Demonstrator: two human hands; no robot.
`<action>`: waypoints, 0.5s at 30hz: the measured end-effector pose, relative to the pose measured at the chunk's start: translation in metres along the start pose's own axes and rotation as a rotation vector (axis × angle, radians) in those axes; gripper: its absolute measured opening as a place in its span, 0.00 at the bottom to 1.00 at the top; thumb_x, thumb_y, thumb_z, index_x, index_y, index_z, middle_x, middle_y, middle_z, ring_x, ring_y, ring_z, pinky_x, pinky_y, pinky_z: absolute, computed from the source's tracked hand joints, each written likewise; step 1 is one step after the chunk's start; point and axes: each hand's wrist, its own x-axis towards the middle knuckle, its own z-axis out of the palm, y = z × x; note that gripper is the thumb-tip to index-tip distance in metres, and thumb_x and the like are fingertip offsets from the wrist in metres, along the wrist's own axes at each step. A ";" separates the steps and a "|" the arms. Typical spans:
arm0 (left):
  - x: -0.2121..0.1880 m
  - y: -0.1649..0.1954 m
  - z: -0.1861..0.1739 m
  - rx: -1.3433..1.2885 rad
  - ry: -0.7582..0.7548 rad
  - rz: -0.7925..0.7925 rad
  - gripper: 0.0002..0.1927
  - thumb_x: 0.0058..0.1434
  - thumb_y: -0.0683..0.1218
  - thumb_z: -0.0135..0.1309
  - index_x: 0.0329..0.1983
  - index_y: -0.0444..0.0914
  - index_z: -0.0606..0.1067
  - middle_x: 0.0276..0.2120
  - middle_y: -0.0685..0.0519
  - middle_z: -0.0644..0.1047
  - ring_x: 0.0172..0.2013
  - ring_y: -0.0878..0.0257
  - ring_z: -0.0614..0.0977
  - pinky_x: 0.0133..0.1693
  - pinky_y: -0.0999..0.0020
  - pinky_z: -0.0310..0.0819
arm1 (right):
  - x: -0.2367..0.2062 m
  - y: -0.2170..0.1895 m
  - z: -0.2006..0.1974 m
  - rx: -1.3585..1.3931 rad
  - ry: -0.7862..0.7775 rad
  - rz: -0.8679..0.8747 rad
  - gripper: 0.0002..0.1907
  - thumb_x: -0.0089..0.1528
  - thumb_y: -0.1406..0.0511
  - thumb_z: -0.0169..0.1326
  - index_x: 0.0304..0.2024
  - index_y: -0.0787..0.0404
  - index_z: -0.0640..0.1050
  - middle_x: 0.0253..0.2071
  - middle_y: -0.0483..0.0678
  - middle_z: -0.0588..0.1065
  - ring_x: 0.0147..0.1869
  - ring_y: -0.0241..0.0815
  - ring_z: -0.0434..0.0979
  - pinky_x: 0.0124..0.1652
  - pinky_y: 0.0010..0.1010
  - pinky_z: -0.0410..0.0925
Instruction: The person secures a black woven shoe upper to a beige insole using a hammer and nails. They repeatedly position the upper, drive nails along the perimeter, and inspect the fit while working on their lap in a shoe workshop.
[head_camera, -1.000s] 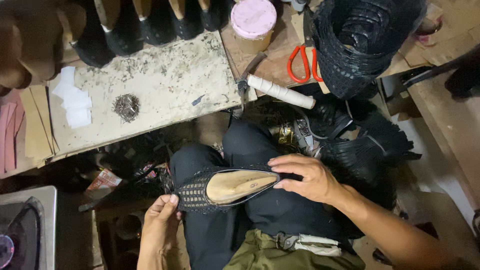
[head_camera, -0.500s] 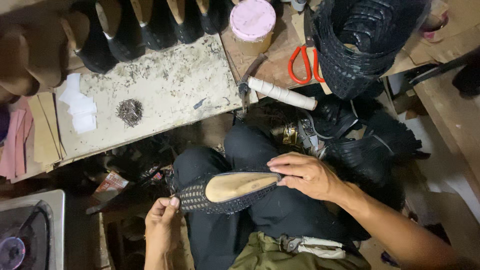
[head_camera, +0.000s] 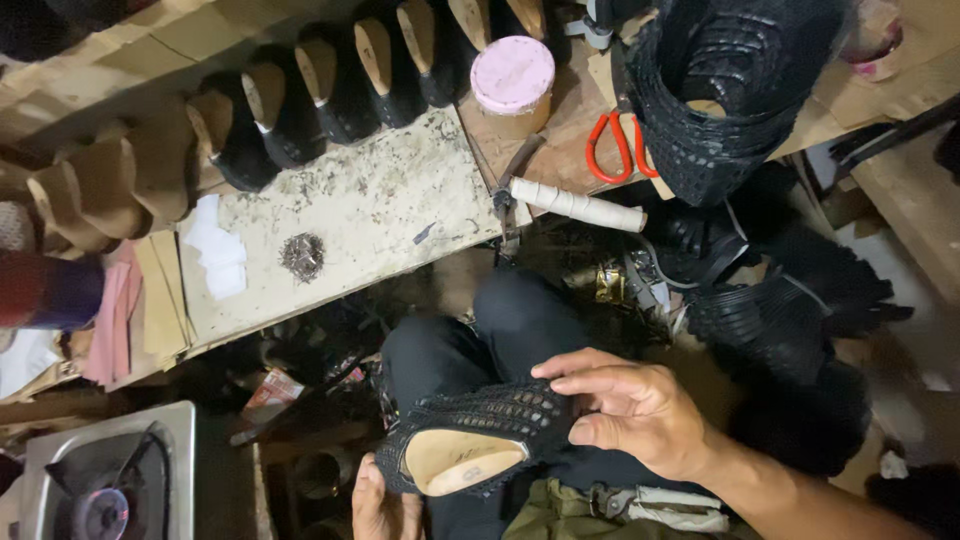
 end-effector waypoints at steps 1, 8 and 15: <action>-0.003 0.001 0.000 -0.008 0.029 0.006 0.15 0.69 0.46 0.52 0.53 0.32 0.69 0.53 0.37 0.76 0.57 0.41 0.77 0.59 0.34 0.66 | -0.001 -0.001 0.003 -0.015 -0.007 -0.008 0.22 0.62 0.77 0.61 0.60 0.70 0.77 0.67 0.66 0.70 0.66 0.52 0.75 0.59 0.42 0.73; -0.010 0.004 0.003 0.049 0.037 -0.025 0.15 0.68 0.47 0.52 0.50 0.31 0.69 0.52 0.32 0.76 0.55 0.38 0.78 0.57 0.34 0.69 | -0.003 -0.018 0.010 -0.363 -0.083 -0.249 0.28 0.59 0.68 0.68 0.60 0.66 0.76 0.65 0.64 0.72 0.68 0.55 0.74 0.62 0.40 0.70; -0.012 0.009 0.001 0.057 -0.021 -0.133 0.10 0.67 0.45 0.53 0.46 0.33 0.70 0.50 0.35 0.78 0.53 0.42 0.81 0.55 0.38 0.72 | -0.002 -0.034 -0.008 -0.398 -0.329 -0.218 0.22 0.60 0.69 0.69 0.57 0.63 0.80 0.58 0.63 0.76 0.58 0.53 0.83 0.50 0.35 0.81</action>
